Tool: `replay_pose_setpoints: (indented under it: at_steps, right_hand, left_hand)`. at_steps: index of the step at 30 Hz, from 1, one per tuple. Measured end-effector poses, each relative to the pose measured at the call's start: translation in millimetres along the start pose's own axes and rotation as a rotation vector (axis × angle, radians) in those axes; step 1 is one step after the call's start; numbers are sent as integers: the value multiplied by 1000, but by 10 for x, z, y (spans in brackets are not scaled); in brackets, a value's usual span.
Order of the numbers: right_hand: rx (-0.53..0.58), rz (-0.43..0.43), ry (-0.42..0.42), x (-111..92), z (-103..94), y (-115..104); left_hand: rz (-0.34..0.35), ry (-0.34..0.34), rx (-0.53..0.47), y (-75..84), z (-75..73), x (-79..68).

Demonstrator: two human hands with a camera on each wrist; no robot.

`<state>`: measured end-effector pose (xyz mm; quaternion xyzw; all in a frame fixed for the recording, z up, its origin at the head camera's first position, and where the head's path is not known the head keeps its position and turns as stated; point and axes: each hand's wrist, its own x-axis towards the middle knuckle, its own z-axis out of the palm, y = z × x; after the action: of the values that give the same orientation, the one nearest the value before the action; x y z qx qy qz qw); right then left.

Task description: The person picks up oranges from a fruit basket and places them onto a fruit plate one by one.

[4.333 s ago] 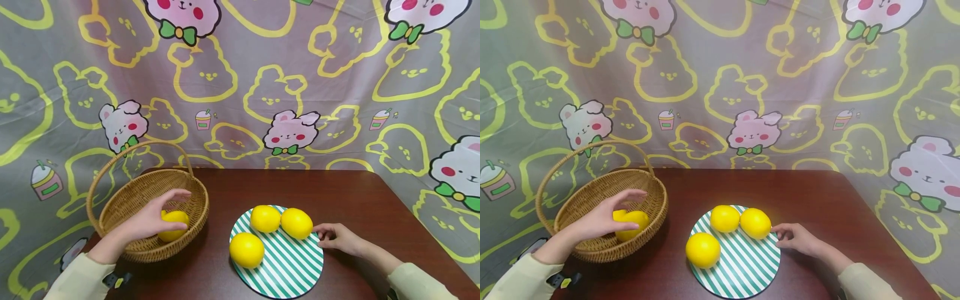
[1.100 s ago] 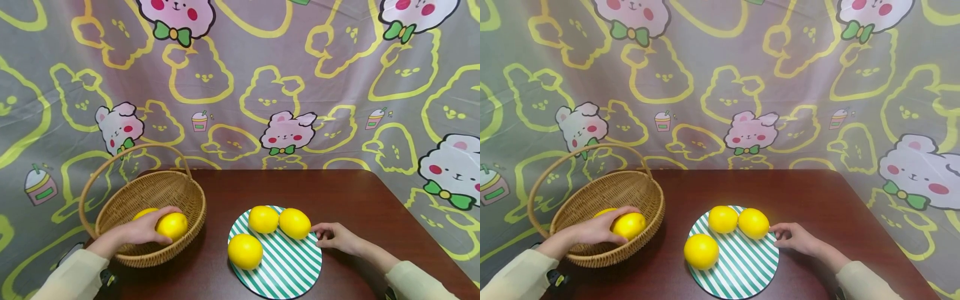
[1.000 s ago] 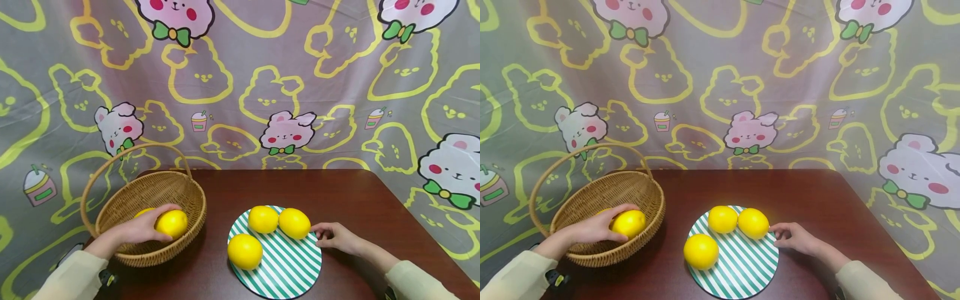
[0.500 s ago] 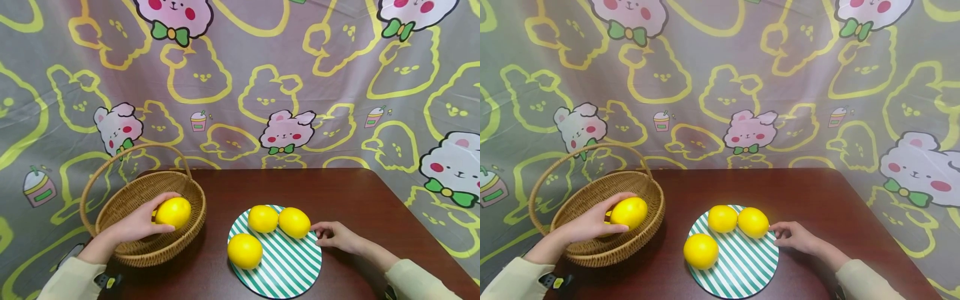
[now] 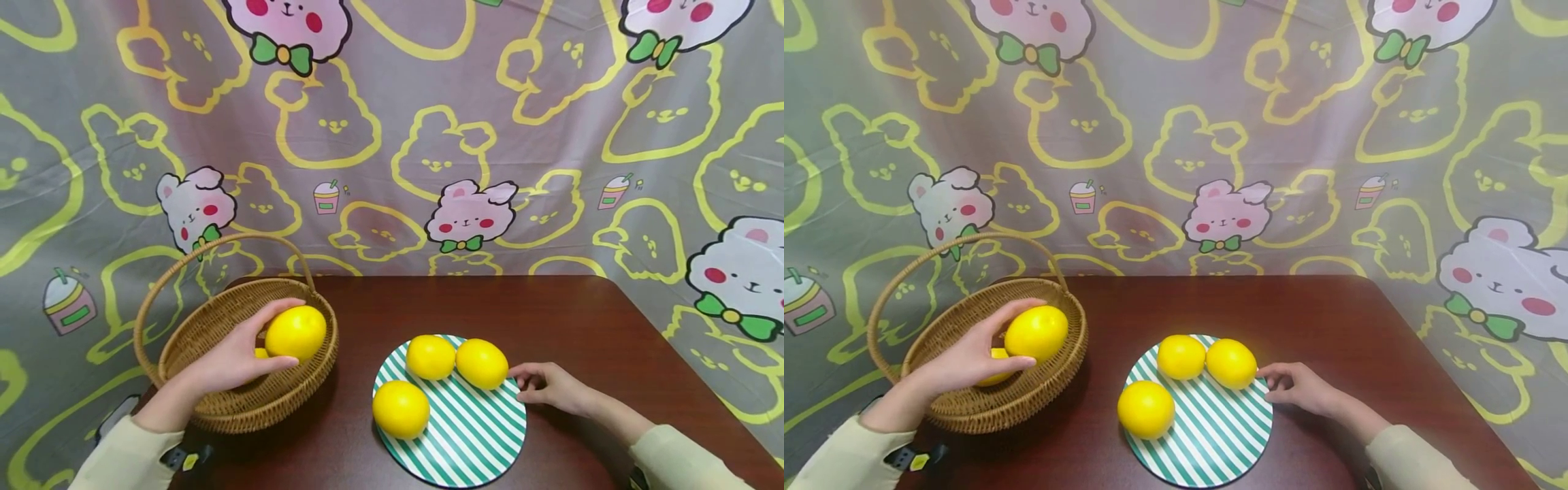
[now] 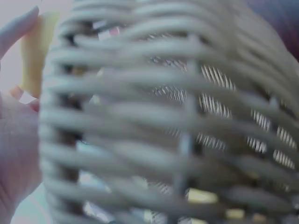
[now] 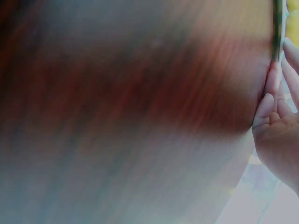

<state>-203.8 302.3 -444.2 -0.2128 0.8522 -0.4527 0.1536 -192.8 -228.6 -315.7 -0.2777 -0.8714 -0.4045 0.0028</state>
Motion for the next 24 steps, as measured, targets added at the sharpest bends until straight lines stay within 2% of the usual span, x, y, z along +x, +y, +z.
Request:
replay_pose_setpoints:
  at_steps: [13, 18, 24]
  right_hand:
    - [-6, 26, 3, -5, -3, -19]
    - [-35, 27, 4, 2, -12, -24]
    - [-38, 12, 3, 4, -12, -7]
  left_hand:
    - [24, -33, -27, 165, 174, 65]
    - [76, -59, -51, 244, 268, 118]
    - [125, -127, -79, 357, 406, 214]
